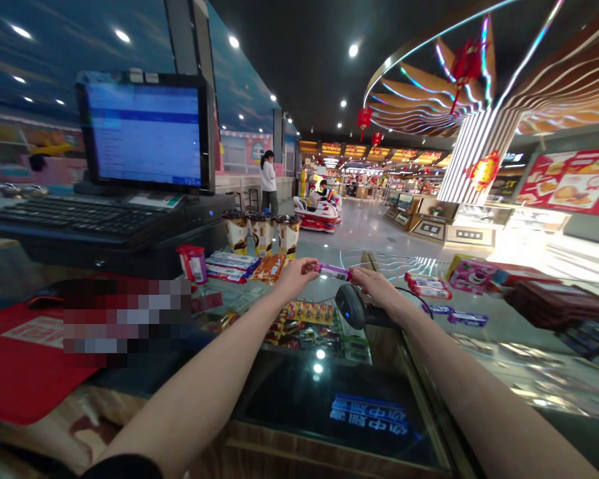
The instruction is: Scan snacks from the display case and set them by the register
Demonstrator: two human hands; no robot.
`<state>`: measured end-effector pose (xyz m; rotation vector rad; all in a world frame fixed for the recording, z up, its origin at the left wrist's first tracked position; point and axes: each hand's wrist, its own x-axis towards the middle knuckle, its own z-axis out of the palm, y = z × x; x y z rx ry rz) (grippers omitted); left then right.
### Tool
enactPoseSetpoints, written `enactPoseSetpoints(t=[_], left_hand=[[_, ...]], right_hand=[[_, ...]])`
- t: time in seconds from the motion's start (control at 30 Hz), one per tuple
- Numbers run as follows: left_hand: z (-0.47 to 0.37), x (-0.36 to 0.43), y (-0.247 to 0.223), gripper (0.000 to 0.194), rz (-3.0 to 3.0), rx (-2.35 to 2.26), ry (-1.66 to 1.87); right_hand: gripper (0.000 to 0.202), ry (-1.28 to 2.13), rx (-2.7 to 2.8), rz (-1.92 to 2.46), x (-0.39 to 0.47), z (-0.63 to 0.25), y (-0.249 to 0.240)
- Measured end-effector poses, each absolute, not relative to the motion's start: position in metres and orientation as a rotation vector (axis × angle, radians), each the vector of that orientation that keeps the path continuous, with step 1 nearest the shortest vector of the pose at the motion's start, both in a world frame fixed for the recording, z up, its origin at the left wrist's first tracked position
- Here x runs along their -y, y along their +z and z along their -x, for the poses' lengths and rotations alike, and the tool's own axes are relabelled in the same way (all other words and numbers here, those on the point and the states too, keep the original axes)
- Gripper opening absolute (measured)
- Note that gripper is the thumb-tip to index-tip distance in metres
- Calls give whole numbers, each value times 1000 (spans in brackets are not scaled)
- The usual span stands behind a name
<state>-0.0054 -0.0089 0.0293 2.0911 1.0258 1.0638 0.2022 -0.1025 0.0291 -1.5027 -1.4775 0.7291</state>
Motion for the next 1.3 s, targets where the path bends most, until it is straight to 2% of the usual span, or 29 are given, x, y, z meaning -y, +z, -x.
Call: enactPoseSetpoints(t=[0.13,0.33,0.57,0.77,0.9,1.1,1.3], left_hand=[[3,8,23,24,-2046,-946,1072],[-1,8,17,37,-1833,-838,1071],[1,9,16,30,-1747,-852,1063],[5,4,17,31,-1703,-946,1106],[9,4,18,34,-1682,-971,1158],[13,1,18,35,-1608,-954,1224],[12,-1,17,34,-1524,-902,1260]], right_hand=[[45,719,1547,1503,108,-200,31],[48,599,1709,1521,110,-195,31],[46,466,1767,1522,115,-206,29],[60,752,1906,1586,143,-233,41],[70,736,2094,1584,149,-241,38],[52,594,2155,1644,142,-243,27],[45,596,2082,1657,140,-248,24]])
